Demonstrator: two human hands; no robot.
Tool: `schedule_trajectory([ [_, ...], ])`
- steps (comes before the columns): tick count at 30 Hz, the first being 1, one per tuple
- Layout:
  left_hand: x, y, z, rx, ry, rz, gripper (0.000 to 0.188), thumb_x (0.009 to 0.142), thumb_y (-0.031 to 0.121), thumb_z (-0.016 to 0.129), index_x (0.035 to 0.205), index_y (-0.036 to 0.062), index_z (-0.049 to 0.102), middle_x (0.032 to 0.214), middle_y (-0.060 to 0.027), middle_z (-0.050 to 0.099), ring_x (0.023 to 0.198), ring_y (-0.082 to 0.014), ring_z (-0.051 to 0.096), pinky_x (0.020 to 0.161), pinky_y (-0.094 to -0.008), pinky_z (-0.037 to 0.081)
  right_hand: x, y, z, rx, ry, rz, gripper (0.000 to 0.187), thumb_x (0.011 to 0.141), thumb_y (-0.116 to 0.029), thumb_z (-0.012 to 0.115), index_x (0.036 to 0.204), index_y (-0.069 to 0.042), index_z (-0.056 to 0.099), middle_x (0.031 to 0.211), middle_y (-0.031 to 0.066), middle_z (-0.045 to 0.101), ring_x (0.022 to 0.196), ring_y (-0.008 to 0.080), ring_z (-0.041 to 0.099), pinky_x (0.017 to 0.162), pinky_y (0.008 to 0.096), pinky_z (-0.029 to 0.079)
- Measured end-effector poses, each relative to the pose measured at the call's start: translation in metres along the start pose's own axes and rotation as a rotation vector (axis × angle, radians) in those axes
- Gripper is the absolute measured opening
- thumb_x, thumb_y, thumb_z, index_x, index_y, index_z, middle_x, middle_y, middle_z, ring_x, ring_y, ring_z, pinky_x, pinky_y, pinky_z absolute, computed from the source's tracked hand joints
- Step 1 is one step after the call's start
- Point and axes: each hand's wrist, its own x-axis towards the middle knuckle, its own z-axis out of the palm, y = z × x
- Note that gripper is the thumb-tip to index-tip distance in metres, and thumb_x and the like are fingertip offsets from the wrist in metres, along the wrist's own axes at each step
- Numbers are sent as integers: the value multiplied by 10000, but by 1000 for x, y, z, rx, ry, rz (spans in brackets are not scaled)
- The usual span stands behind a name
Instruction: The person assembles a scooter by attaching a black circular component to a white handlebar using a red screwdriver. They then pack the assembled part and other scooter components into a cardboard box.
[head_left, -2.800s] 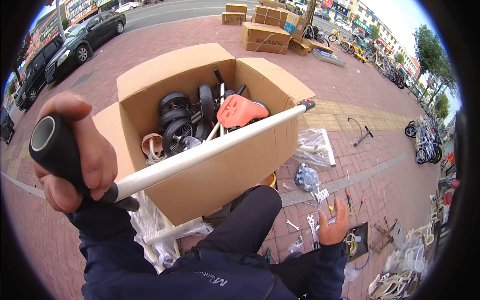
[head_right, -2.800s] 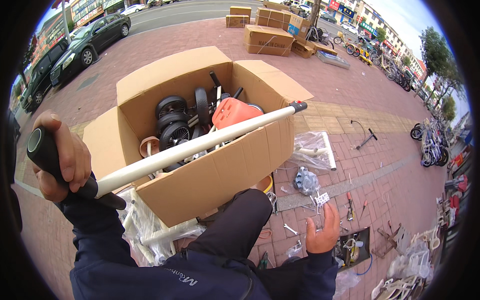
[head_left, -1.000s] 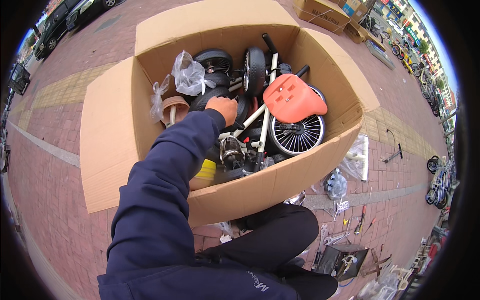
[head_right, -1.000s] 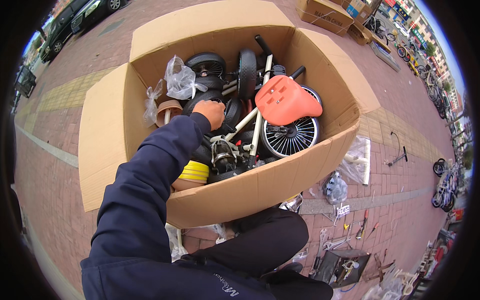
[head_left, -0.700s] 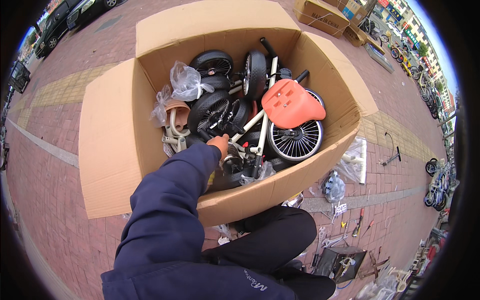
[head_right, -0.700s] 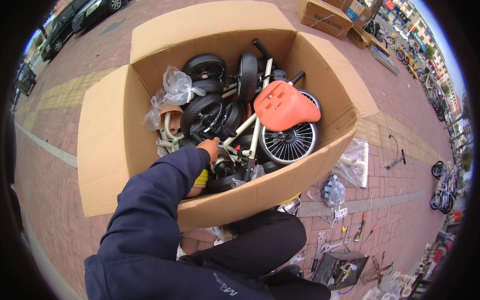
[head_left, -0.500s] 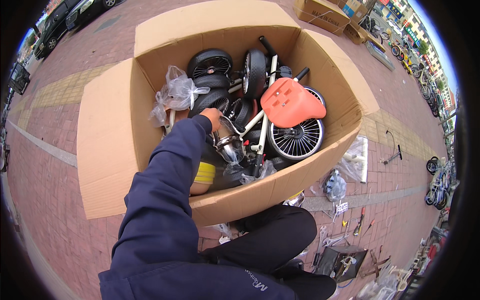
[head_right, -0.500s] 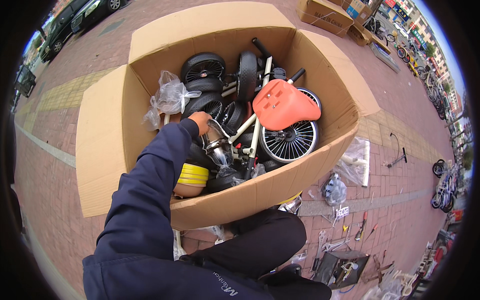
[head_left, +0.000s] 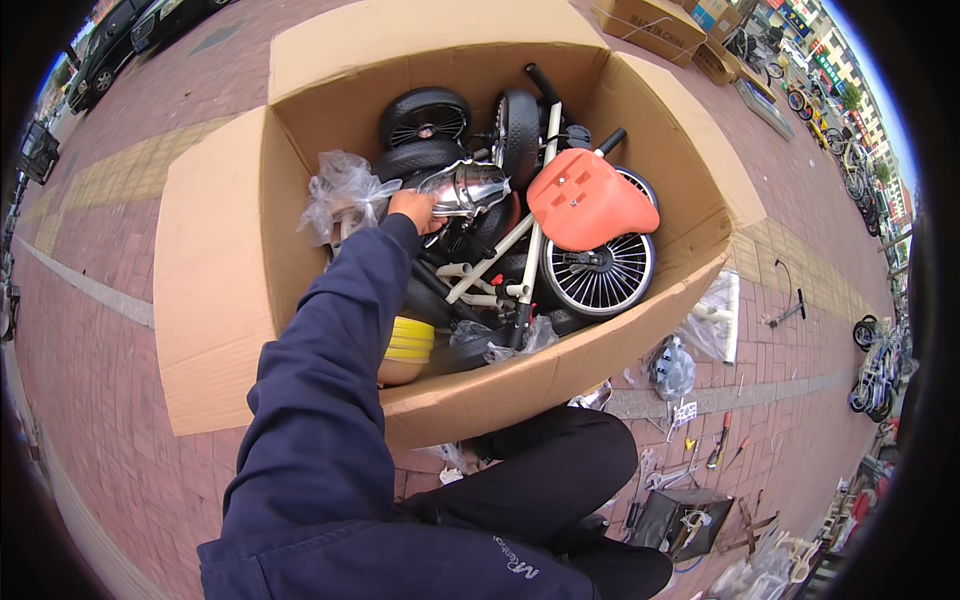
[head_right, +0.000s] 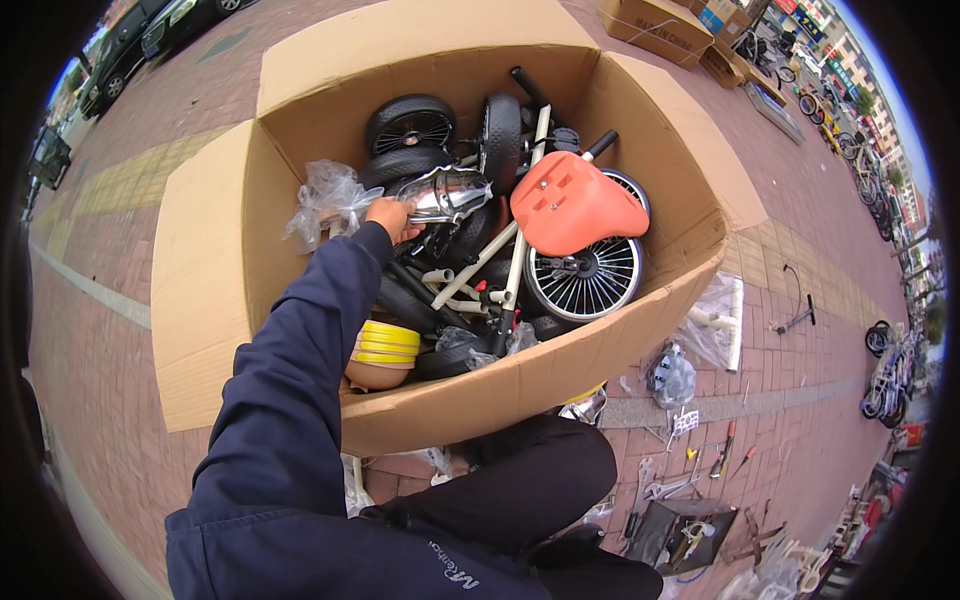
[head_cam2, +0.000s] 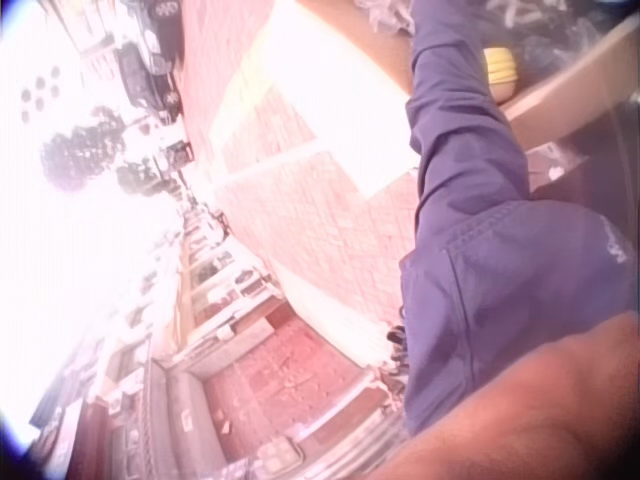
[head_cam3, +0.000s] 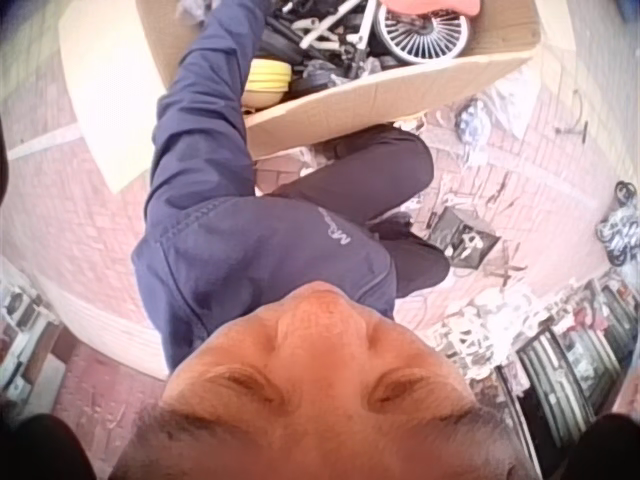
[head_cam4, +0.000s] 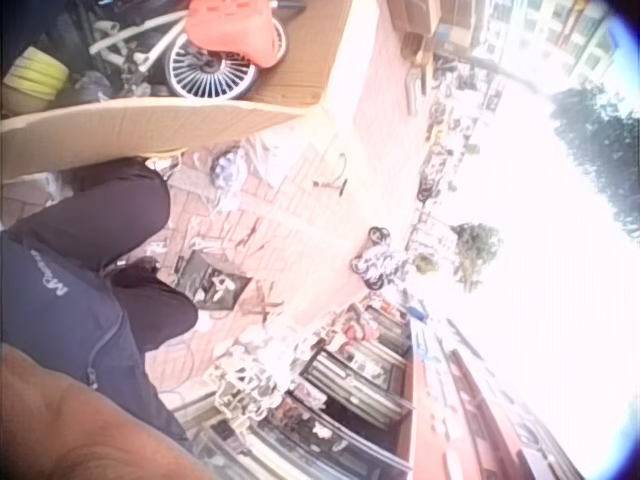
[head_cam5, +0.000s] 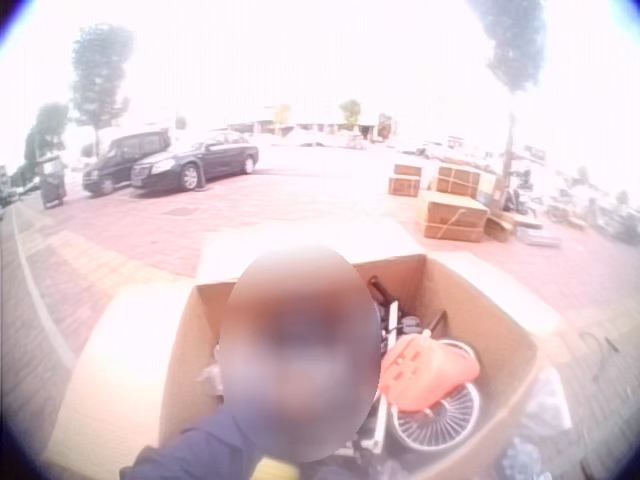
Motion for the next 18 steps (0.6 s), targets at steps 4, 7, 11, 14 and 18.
schedule_trajectory([
  [4, -8, -7, 4, -40, -111, 49, 259, 1028, 186, 537, 1195, -12, 551, 1105, -176, 685, 930, -302, 726, 765, -388, 613, 0, 1, 2, 9, -3, 2, 331, 905, -261, 718, 1016, 50, 693, 838, 203, 709, 767, 326, 695, 697, 437, 537],
  [7, -11, -20, 10, -203, -199, 20, 339, 1038, 208, 487, 1259, -34, 574, 1251, -234, 668, 1100, -333, 688, 875, -437, 579, 1, 2, 2, 12, -5, -1, 332, 906, -260, 718, 1019, 51, 693, 838, 200, 709, 768, 322, 695, 696, 434, 538],
  [11, -9, -60, 16, 864, -384, 311, 408, 942, 104, 564, 1323, -42, 584, 1238, -226, 688, 1127, -309, 685, 976, -391, 539, 1, 4, 3, 21, -5, 8, 332, 907, -259, 717, 1022, 51, 693, 839, 197, 710, 768, 316, 695, 694, 431, 539],
  [14, -22, -105, 27, 1104, -344, 468, 407, 856, 99, 694, 1240, -27, 646, 1133, -230, 717, 1082, -364, 692, 946, -411, 540, -1, 7, 4, 32, -8, 21, 332, 908, -259, 717, 1024, 51, 693, 839, 194, 711, 768, 311, 696, 693, 429, 540],
  [18, -38, -122, 31, 1234, -332, 551, 246, 889, 137, 725, 1088, 15, 650, 1090, -221, 678, 1060, -419, 644, 908, -474, 511, -4, 10, 6, 43, -6, 25, 332, 909, -258, 716, 1027, 51, 693, 840, 190, 712, 768, 305, 696, 692, 425, 541],
])
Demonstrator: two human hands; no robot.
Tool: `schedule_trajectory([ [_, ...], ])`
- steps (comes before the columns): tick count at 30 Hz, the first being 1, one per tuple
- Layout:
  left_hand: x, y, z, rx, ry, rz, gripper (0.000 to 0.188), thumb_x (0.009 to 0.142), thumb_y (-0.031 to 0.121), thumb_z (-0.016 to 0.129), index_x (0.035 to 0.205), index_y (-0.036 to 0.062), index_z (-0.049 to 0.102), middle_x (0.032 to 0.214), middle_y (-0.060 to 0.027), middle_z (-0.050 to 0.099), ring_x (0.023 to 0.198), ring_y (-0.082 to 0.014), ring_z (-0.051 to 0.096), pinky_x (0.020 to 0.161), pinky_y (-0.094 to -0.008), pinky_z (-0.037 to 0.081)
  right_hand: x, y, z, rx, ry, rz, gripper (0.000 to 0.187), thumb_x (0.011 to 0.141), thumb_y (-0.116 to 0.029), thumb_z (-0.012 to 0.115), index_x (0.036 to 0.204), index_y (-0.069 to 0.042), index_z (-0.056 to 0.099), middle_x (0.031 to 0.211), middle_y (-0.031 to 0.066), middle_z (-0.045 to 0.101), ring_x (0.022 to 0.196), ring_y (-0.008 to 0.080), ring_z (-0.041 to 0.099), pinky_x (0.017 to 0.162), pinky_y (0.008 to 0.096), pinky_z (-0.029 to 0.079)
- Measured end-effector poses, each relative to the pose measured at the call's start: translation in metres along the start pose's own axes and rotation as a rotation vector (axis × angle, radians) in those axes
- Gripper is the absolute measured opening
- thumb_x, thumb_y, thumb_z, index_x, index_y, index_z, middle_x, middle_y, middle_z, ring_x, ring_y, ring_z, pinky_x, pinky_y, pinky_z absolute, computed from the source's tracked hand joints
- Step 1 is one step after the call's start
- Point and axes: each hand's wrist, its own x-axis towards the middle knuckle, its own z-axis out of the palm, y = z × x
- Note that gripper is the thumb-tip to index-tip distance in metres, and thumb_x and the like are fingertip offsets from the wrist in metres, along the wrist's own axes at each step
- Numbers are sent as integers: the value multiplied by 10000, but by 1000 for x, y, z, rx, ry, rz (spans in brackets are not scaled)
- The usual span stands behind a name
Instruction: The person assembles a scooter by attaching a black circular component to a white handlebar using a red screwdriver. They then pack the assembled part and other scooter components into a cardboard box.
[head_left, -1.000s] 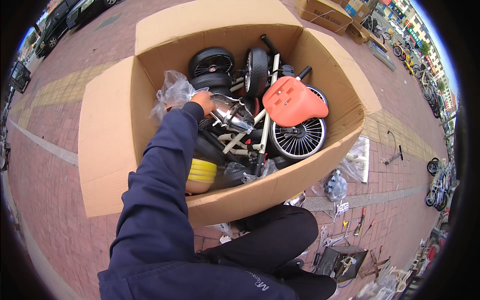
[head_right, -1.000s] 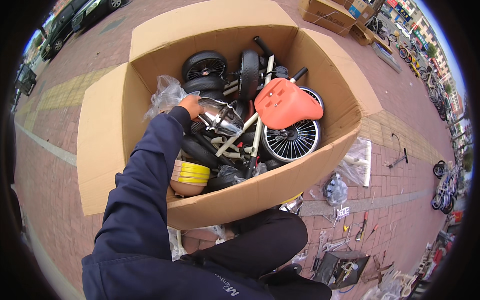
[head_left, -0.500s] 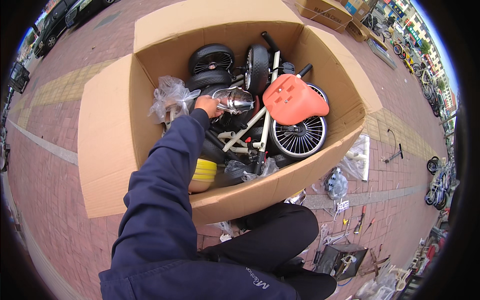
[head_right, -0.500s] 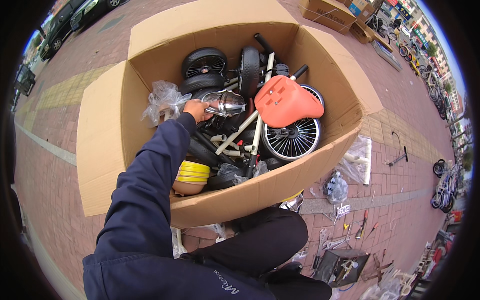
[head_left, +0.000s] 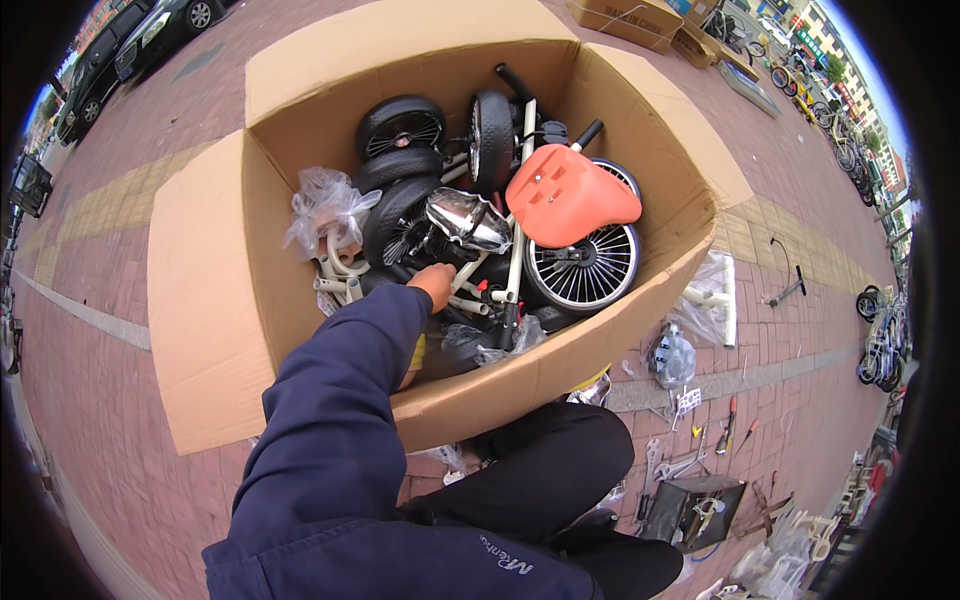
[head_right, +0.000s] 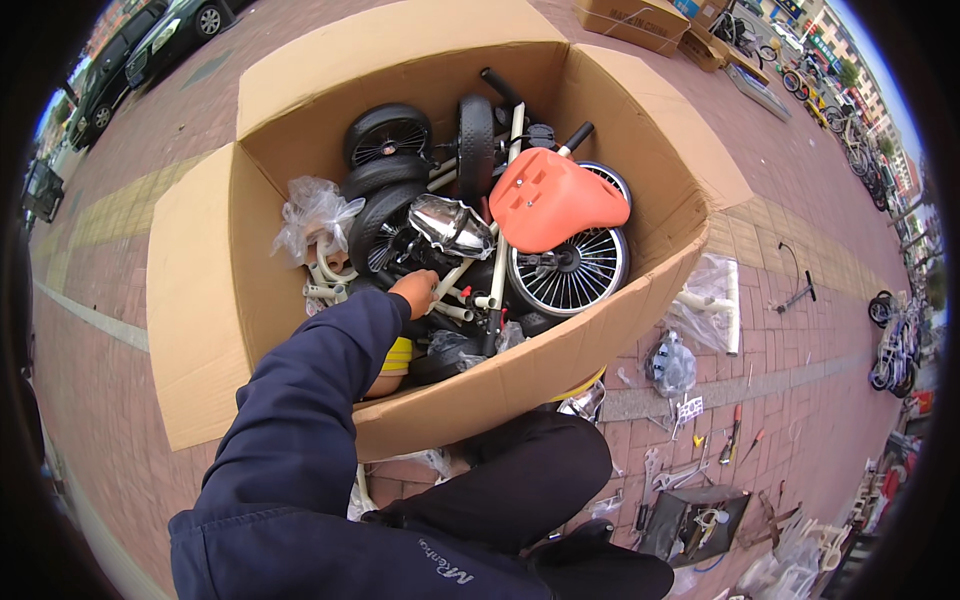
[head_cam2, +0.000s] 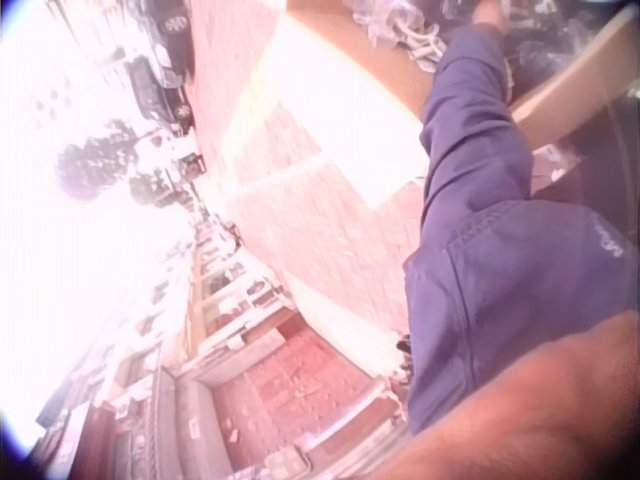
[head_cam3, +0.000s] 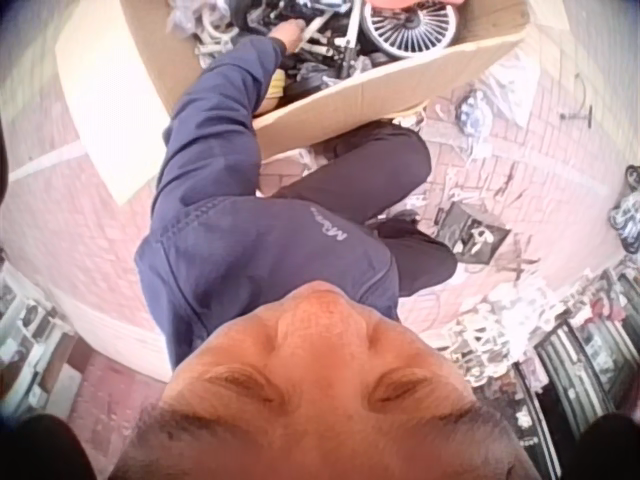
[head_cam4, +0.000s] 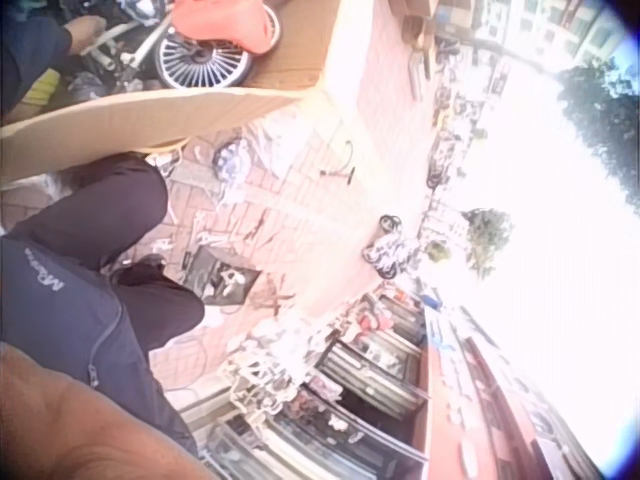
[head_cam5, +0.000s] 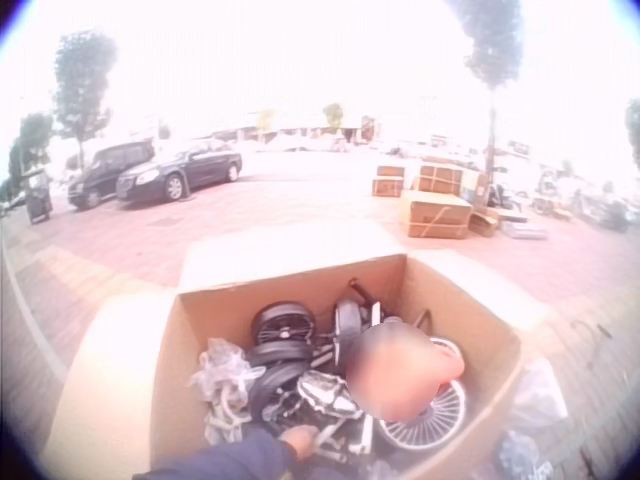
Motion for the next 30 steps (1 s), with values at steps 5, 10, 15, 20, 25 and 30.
schedule_trajectory([
  [5, -11, 23, -26, 7, 130, 199, 189, 927, 177, 703, 1013, 38, 608, 988, -210, 638, 1002, -426, 626, 863, -490, 496, -3, 4, 4, 25, -1, 11, 332, 910, -257, 715, 1031, 52, 693, 841, 186, 713, 768, 298, 697, 690, 421, 542],
  [10, -20, 84, -65, 258, 71, 588, 190, 947, 252, 664, 1023, 91, 597, 867, -141, 657, 753, -368, 695, 651, -471, 559, -6, 15, 5, 46, 5, 25, 332, 912, -256, 714, 1034, 52, 693, 841, 181, 714, 768, 290, 698, 688, 417, 543],
  [15, -7, 164, -110, 489, 81, 378, 110, 956, 159, 536, 984, 67, 591, 824, -156, 713, 721, -372, 724, 607, -491, 576, -12, 25, 5, 55, 2, 43, 333, 913, -256, 713, 1038, 52, 693, 842, 177, 715, 768, 283, 698, 687, 413, 544],
  [20, 17, 146, -147, 820, -83, -16, 281, 964, 207, 546, 1093, 63, 749, 1045, -137, 773, 944, -313, 757, 772, -417, 598, -15, 29, 6, 56, 6, 59, 333, 914, -255, 712, 1042, 52, 693, 843, 172, 716, 769, 276, 699, 685, 409, 546],
  [25, 43, 78, -163, 626, 10, -288, 315, 986, 177, 506, 1151, 60, 747, 1159, -168, 747, 1043, -336, 736, 859, -425, 590, -16, 35, 6, 64, 13, 76, 333, 916, -254, 711, 1046, 53, 693, 843, 168, 717, 769, 268, 700, 683, 405, 547],
  [30, 77, 62, -141, 472, 171, -229, 340, 1007, 206, 501, 1289, 30, 569, 1173, -227, 707, 1078, -393, 700, 890, -496, 566, -22, 43, 9, 61, 18, 105, 334, 917, -253, 711, 1049, 53, 694, 844, 164, 718, 769, 261, 700, 681, 401, 548],
])
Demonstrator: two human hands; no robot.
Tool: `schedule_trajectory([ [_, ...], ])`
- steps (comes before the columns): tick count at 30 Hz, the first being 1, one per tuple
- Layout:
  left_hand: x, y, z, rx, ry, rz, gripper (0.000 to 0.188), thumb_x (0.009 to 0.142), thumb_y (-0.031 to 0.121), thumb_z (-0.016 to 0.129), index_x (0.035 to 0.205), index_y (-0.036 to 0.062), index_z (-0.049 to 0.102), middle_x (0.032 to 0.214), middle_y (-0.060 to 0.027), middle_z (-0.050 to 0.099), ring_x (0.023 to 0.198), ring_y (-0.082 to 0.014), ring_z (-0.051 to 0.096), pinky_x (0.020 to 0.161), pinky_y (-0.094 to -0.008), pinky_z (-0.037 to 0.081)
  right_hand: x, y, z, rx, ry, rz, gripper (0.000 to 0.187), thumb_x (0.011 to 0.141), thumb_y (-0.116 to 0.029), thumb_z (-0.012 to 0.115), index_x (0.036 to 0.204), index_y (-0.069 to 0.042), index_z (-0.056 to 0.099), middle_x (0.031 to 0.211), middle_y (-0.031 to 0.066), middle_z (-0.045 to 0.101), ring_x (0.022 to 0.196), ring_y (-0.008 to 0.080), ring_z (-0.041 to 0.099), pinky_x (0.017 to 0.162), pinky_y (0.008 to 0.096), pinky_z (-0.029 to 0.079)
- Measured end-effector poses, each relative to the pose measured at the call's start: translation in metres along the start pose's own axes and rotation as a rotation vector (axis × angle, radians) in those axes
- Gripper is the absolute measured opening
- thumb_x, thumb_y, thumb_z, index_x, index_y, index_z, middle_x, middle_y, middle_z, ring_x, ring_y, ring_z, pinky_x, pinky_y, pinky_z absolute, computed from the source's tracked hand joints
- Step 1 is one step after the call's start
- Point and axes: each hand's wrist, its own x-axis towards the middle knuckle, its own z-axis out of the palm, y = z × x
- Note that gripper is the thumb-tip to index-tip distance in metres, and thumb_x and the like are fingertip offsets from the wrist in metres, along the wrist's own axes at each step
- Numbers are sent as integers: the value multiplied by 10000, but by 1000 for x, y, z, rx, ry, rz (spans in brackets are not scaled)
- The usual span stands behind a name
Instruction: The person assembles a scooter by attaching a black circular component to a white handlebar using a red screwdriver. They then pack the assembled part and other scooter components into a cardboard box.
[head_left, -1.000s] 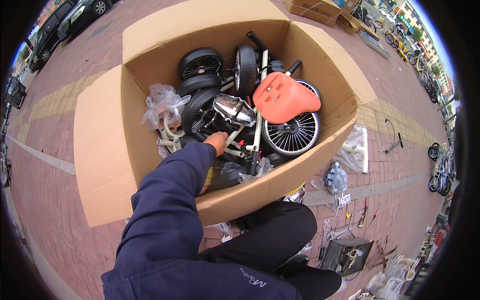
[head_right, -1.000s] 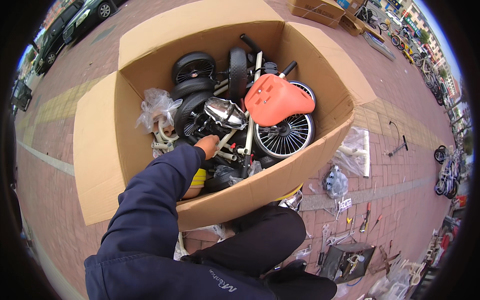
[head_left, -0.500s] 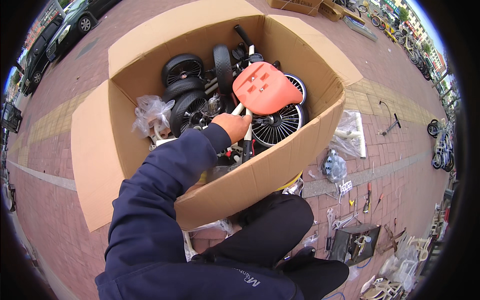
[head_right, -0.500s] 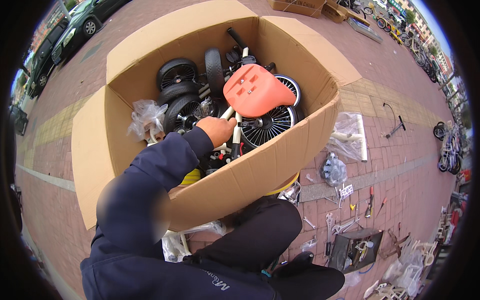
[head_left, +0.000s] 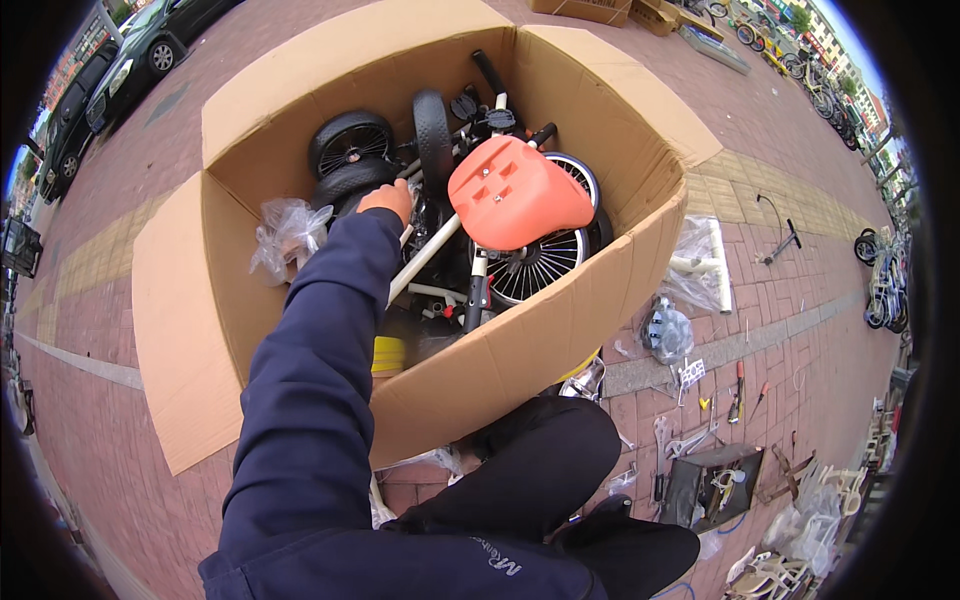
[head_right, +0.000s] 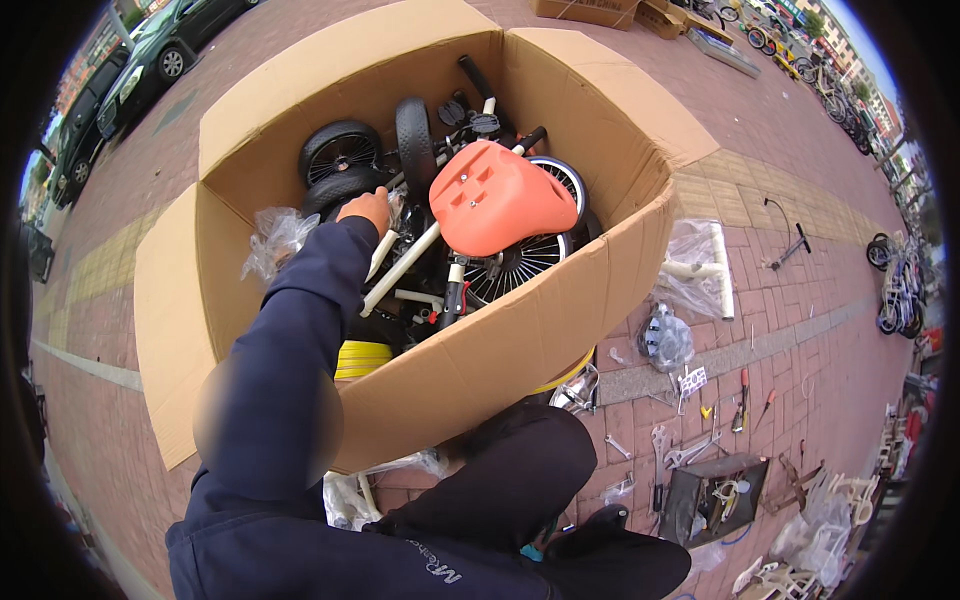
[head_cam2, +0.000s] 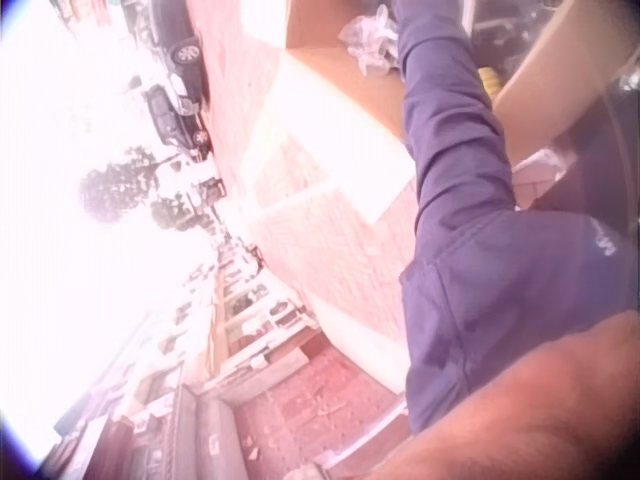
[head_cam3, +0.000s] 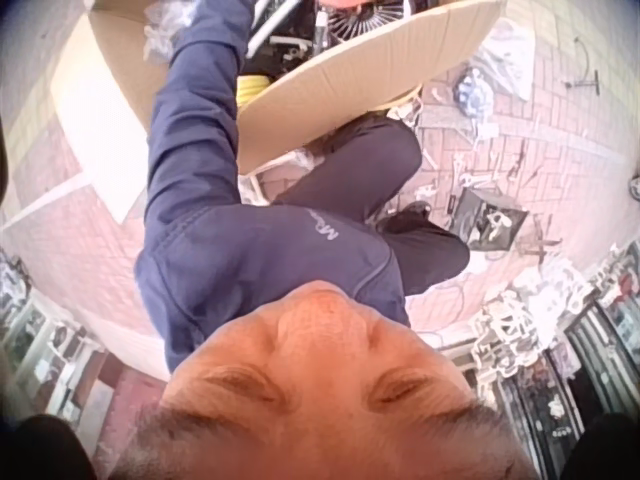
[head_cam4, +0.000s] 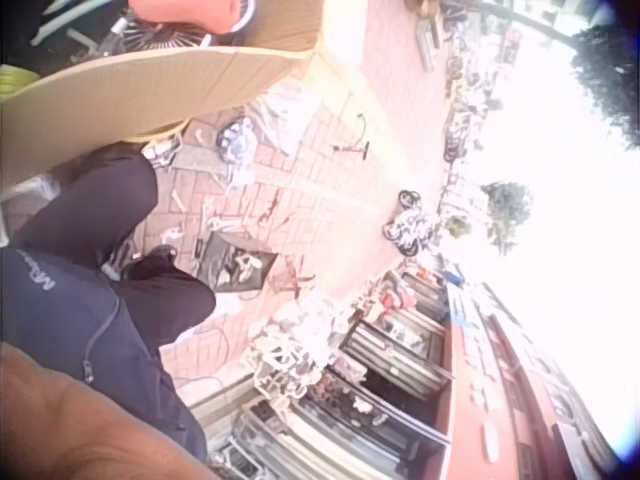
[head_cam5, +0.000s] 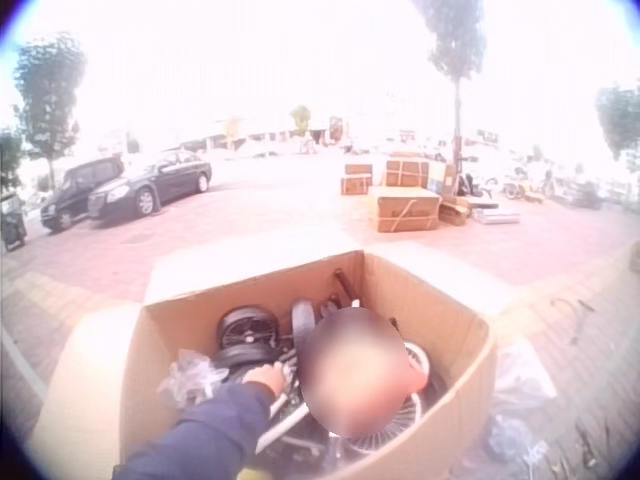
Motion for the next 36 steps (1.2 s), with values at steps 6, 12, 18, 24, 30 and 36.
schedule_trajectory([
  [6, 42, -2, 26, -212, -65, -64, 586, 960, 117, 529, 1518, 8, 384, 1358, -275, 612, 1222, -408, 628, 1028, -469, 511, -8, 11, 5, 3, 25, 76, 334, 919, -252, 710, 1054, 53, 694, 845, 158, 719, 769, 252, 701, 679, 397, 550],
  [12, 53, 14, 35, -71, -85, -168, 307, 942, 194, 619, 1212, 109, 738, 1237, -195, 709, 1165, -361, 681, 976, -455, 550, -33, 42, 6, 26, 44, 156, 335, 921, -251, 708, 1058, 54, 694, 846, 153, 721, 769, 243, 702, 677, 392, 551],
  [18, 40, 6, 32, -73, 125, -85, 330, 928, 342, 676, 1113, 75, 737, 1166, -214, 715, 1120, -403, 673, 947, -498, 539, -61, 89, 2, 31, 71, 277, 335, 922, -250, 707, 1063, 54, 694, 846, 147, 722, 769, 234, 703, 675, 387, 552],
  [24, 23, -53, -65, -148, 366, 74, 410, 867, 383, 751, 896, -16, 664, 951, -261, 696, 928, -455, 667, 803, -499, 518, -66, 154, -28, -21, 136, 444, 336, 924, -249, 706, 1067, 54, 694, 847, 142, 723, 770, 225, 704, 673, 382, 554],
  [30, -79, -12, -201, -396, 683, 320, 282, 1003, 230, 668, 1145, -14, 673, 957, -152, 726, 855, -241, 686, 799, -340, 531, -9, 176, -102, -68, 333, 365, 336, 926, -248, 705, 1072, 55, 694, 848, 137, 724, 770, 217, 704, 671, 377, 555],
  [36, -180, 86, -263, -685, 644, 679, 240, 1000, 133, 690, 1166, -37, 659, 980, -73, 703, 866, -125, 626, 803, -250, 514, 52, 20, -191, 599, 359, -39, 302, 971, -157, 651, 1187, 53, 639, 952, 70, 703, 788, 109, 655, 658, 265, 526],
])
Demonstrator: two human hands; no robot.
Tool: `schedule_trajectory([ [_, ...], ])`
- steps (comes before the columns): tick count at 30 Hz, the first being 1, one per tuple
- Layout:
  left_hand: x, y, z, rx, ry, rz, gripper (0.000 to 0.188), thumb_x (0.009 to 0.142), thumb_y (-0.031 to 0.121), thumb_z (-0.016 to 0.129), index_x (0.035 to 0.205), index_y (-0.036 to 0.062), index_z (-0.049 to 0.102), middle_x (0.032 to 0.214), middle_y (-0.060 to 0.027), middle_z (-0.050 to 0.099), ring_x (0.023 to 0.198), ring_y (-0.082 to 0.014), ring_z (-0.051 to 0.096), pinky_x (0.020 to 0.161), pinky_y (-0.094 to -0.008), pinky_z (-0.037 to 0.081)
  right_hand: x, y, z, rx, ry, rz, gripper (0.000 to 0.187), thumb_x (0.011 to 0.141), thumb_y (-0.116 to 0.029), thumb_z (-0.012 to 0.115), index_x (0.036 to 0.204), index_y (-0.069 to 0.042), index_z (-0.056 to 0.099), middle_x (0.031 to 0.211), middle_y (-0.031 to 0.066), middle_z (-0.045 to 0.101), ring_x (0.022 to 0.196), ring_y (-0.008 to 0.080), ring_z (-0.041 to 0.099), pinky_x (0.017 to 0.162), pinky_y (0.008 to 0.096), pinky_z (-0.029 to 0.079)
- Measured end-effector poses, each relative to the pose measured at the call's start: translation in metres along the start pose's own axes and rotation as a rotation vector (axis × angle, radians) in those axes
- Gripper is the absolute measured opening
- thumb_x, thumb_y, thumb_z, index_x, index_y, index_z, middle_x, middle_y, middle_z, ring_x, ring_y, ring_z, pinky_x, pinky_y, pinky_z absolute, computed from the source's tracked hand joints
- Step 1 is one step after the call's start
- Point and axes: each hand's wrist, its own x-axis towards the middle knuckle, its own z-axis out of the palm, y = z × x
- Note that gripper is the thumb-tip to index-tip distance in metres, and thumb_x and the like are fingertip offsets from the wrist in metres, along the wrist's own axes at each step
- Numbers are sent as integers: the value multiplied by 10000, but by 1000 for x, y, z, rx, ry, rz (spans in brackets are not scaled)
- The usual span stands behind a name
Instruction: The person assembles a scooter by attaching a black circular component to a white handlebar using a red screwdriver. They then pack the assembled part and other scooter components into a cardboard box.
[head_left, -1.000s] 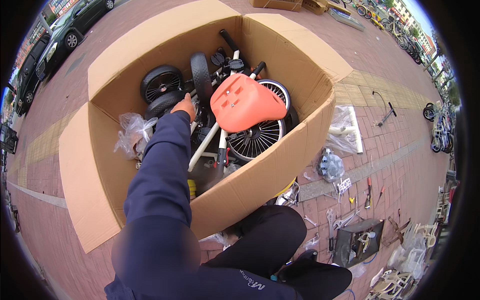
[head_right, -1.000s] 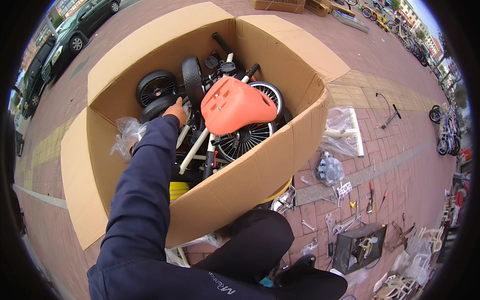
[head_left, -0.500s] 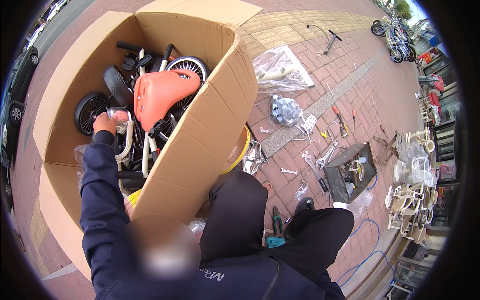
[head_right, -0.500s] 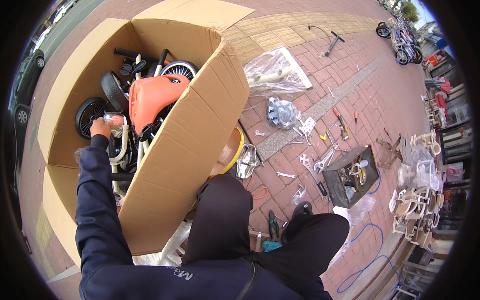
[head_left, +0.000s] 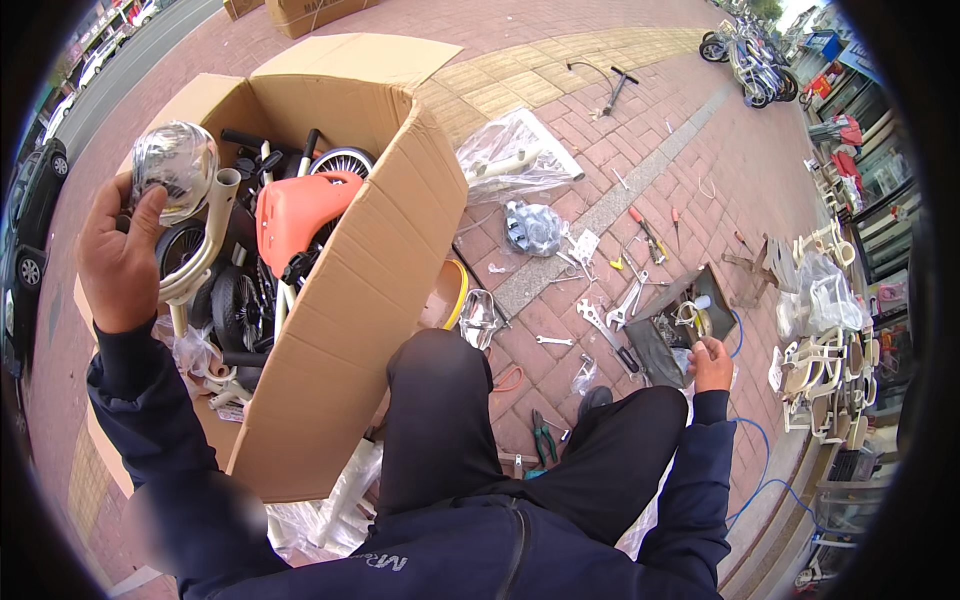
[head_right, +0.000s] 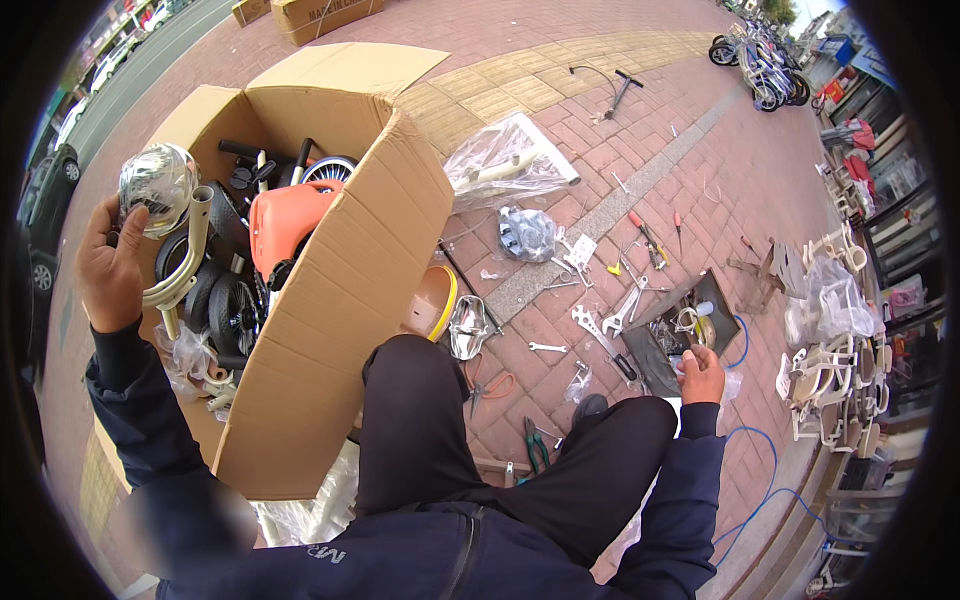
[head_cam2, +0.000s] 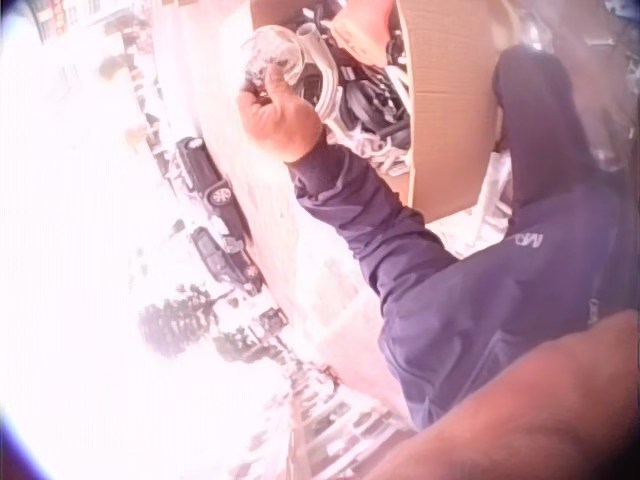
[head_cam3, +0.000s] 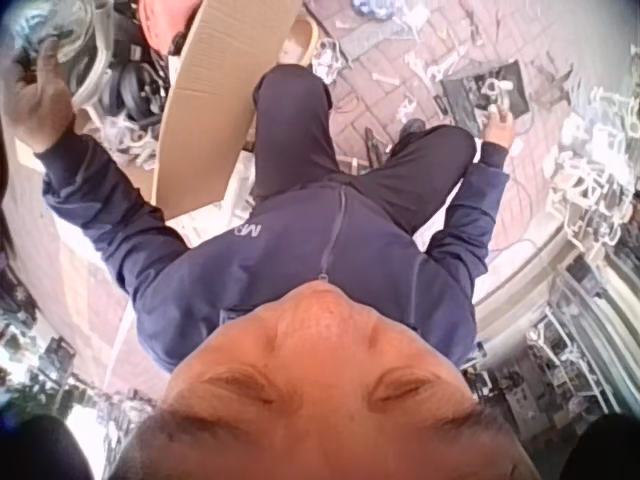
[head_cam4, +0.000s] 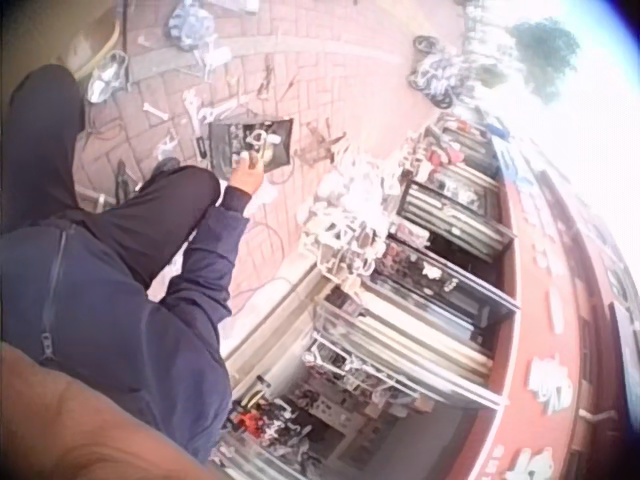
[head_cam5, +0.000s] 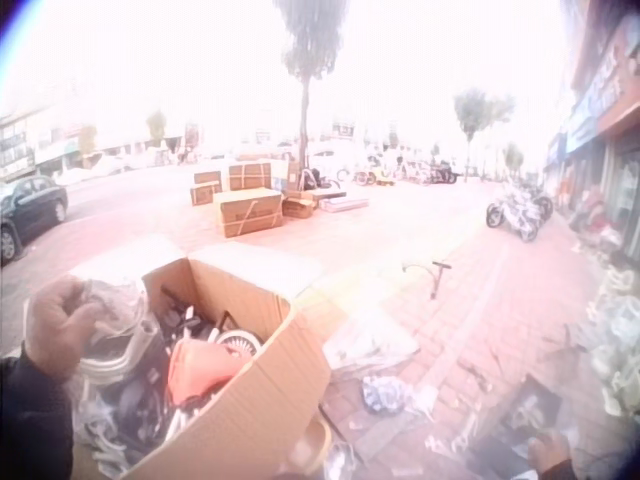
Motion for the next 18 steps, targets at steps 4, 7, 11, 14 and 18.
schedule_trajectory([
  [4, -16, 94, 5, -187, -46, 88, 245, 972, 102, 719, 1167, -33, 658, 968, -61, 701, 851, -106, 619, 784, -239, 513, -39, -113, 62, 121, -306, -283, 359, 977, -156, 665, 1260, 54, 597, 1030, 80, 699, 880, 125, 678, 751, 247, 532],
  [7, -24, 147, 14, -400, -104, 182, 242, 946, 118, 752, 1123, -28, 673, 917, -30, 685, 816, -96, 610, 740, -243, 503, -82, -164, 95, 189, -527, -374, 425, 955, -127, 703, 1320, 42, 565, 1148, 115, 672, 995, 154, 669, 860, 275, 530],
  [11, -25, 189, 46, -429, -414, 364, 280, 885, 149, 808, 1089, -1, 689, 884, -50, 670, 772, -106, 621, 686, -265, 486, -119, -198, 106, 360, -649, -568, 941, 797, -365, 884, 1506, 7, 391, 1392, 205, 564, 1220, 266, 610, 1001, 378, 505],
  [14, -42, 220, 109, -613, -439, 497, 256, 827, 139, 817, 998, 4, 681, 835, -122, 656, 747, -275, 649, 658, -354, 496, -129, -199, 108, 474, -619, -620, 1294, 641, -554, 933, 1580, 14, 247, 1493, 227, 482, 1343, 329, 530, 1077, 428, 456],
  [18, -75, 244, 178, -865, -605, 467, 215, 836, 143, 790, 959, 7, 679, 830, -154, 671, 812, -370, 671, 699, -398, 523, -115, -178, 94, 305, -565, -674, 1385, 629, -595, 935, 1594, 42, 173, 1499, 247, 475, 1377, 355, 509, 1108, 448, 425],
])
